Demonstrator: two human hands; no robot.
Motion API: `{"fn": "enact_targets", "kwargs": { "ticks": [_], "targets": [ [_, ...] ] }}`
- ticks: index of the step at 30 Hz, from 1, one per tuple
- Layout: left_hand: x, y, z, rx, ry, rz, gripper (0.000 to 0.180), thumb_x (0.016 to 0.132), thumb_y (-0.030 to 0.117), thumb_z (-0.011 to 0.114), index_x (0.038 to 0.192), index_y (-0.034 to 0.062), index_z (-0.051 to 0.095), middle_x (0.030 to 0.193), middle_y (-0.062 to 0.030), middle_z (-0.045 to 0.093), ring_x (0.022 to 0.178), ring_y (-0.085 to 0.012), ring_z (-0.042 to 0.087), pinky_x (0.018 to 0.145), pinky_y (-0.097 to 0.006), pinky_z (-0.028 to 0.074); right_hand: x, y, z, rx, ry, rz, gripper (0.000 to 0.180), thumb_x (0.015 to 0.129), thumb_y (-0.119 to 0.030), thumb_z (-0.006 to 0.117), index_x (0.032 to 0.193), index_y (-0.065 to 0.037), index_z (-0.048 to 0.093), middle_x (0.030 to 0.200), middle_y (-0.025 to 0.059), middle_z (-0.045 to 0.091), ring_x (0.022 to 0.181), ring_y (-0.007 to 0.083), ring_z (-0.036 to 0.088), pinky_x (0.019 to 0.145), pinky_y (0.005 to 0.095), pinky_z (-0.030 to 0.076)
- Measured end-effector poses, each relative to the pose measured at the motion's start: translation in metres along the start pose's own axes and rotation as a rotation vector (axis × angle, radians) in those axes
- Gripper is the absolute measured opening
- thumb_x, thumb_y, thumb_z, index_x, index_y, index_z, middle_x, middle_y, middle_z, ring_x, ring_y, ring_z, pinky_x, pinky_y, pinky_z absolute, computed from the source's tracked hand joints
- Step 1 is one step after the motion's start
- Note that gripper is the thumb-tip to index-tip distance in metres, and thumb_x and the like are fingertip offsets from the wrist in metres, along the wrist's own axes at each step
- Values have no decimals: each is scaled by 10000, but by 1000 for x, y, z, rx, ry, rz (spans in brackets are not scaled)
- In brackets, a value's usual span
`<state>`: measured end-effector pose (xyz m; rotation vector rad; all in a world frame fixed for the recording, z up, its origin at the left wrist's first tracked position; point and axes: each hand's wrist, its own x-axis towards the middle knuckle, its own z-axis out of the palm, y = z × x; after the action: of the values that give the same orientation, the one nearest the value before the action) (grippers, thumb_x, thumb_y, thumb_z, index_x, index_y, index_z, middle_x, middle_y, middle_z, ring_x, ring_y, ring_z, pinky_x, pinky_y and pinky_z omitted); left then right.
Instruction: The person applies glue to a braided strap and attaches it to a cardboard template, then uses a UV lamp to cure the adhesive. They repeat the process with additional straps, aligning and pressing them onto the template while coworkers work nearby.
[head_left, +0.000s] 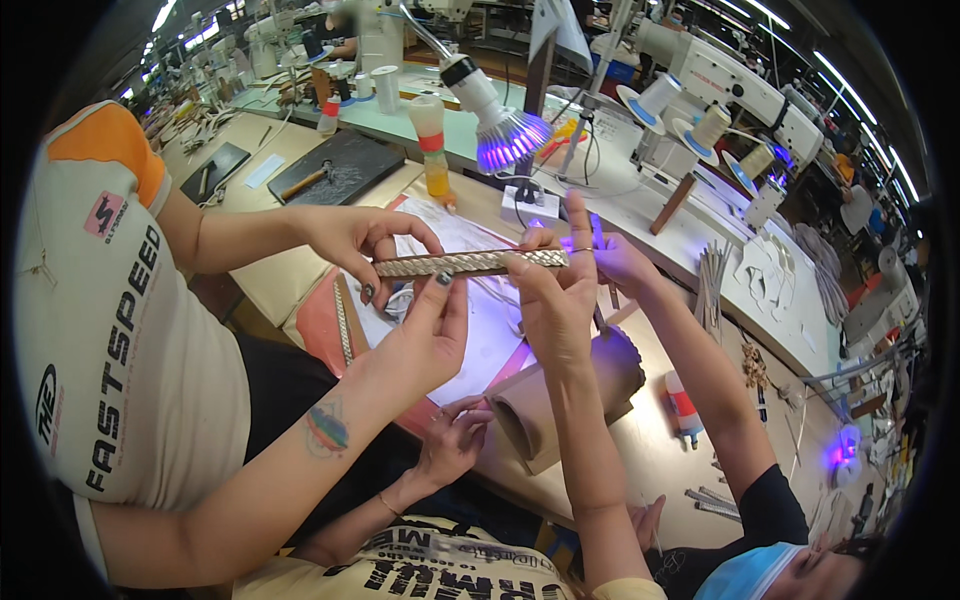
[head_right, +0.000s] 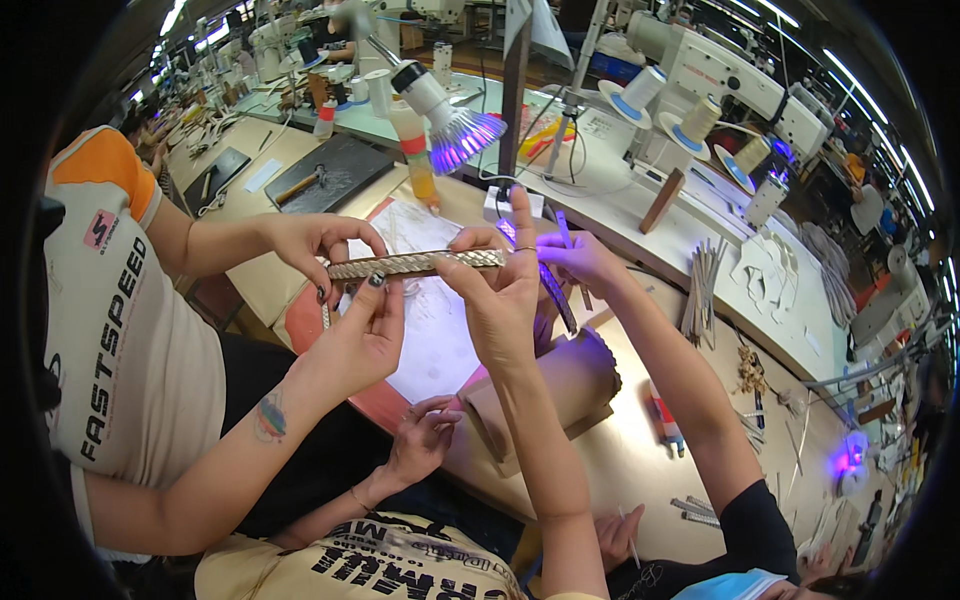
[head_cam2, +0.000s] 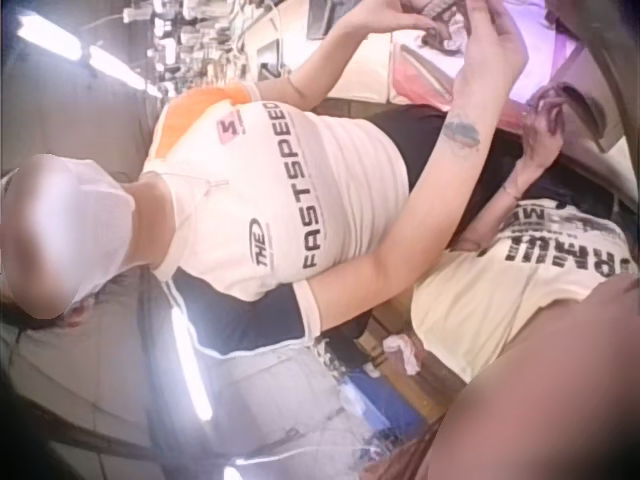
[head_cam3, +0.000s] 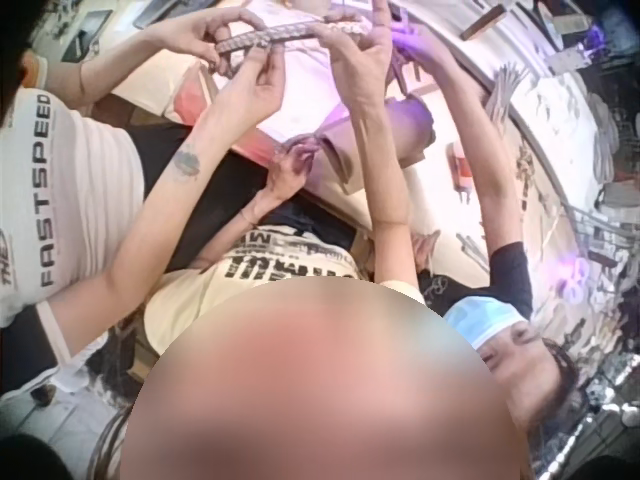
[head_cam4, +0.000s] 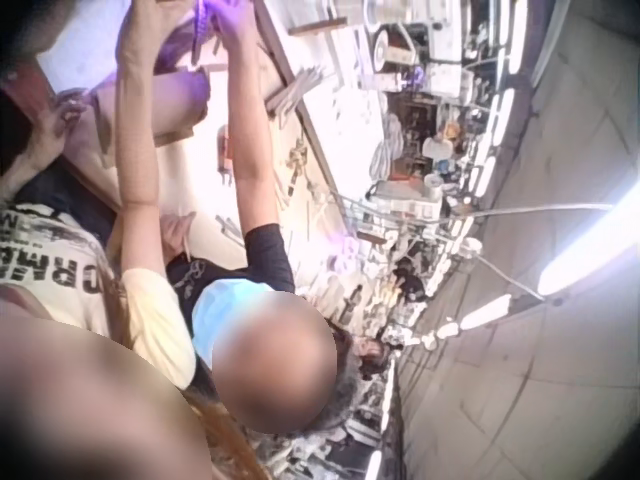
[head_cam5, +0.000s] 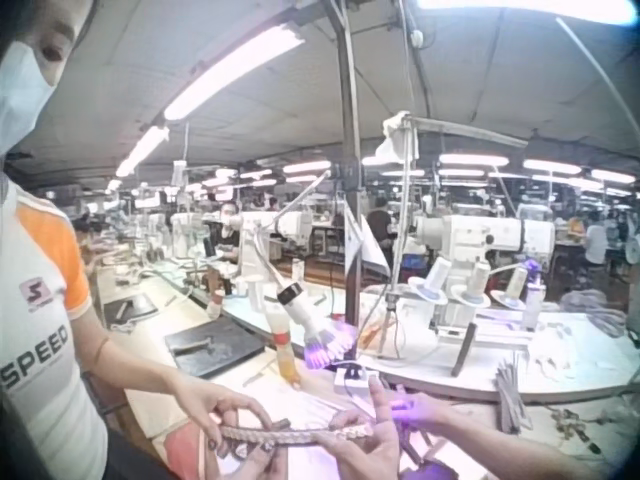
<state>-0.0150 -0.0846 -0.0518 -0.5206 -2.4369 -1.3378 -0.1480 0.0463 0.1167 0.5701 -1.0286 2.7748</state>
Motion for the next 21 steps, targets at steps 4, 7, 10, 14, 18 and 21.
{"fn": "enact_targets", "kwargs": {
  "ticks": [4,7,10,14,18,21],
  "targets": [
    [-16,-18,11,1,-10,-41,284,770,28,669,1043,99,638,1158,-153,597,1062,-347,585,898,-430,462,10,19,6,102,17,87,809,817,88,638,1474,-49,184,1061,114,618,907,118,592,779,243,490],
    [-23,-27,17,34,-9,18,310,770,70,687,1074,107,646,1217,-149,582,1084,-337,574,922,-436,434,19,31,8,137,43,119,702,869,32,616,1451,-55,234,1161,130,596,820,78,558,703,231,448],
    [-23,-33,22,160,-70,-9,300,775,97,689,1073,109,653,1274,-146,559,1082,-323,577,916,-437,431,27,43,10,114,97,134,722,893,9,598,1469,-78,172,1207,154,599,821,76,557,703,224,448],
    [-22,-35,25,217,-59,35,280,775,122,689,1052,91,660,1277,-140,562,1065,-315,587,916,-429,426,26,49,12,-26,135,113,785,921,-27,582,1493,-90,47,1195,167,621,839,81,571,714,223,455],
    [-23,-34,23,237,-82,27,277,776,125,688,1049,87,662,1272,-138,563,1068,-309,586,917,-425,425,26,54,12,-194,162,53,846,941,-53,571,1507,-82,-57,1143,157,648,866,97,584,785,240,465],
    [-23,-32,23,246,-102,8,275,776,126,688,1047,84,664,1268,-136,564,1070,-304,585,918,-423,425,28,59,8,-315,140,-43,842,953,-55,548,1509,-90,-83,1158,159,641,867,95,578,796,240,461]
  ]
}}
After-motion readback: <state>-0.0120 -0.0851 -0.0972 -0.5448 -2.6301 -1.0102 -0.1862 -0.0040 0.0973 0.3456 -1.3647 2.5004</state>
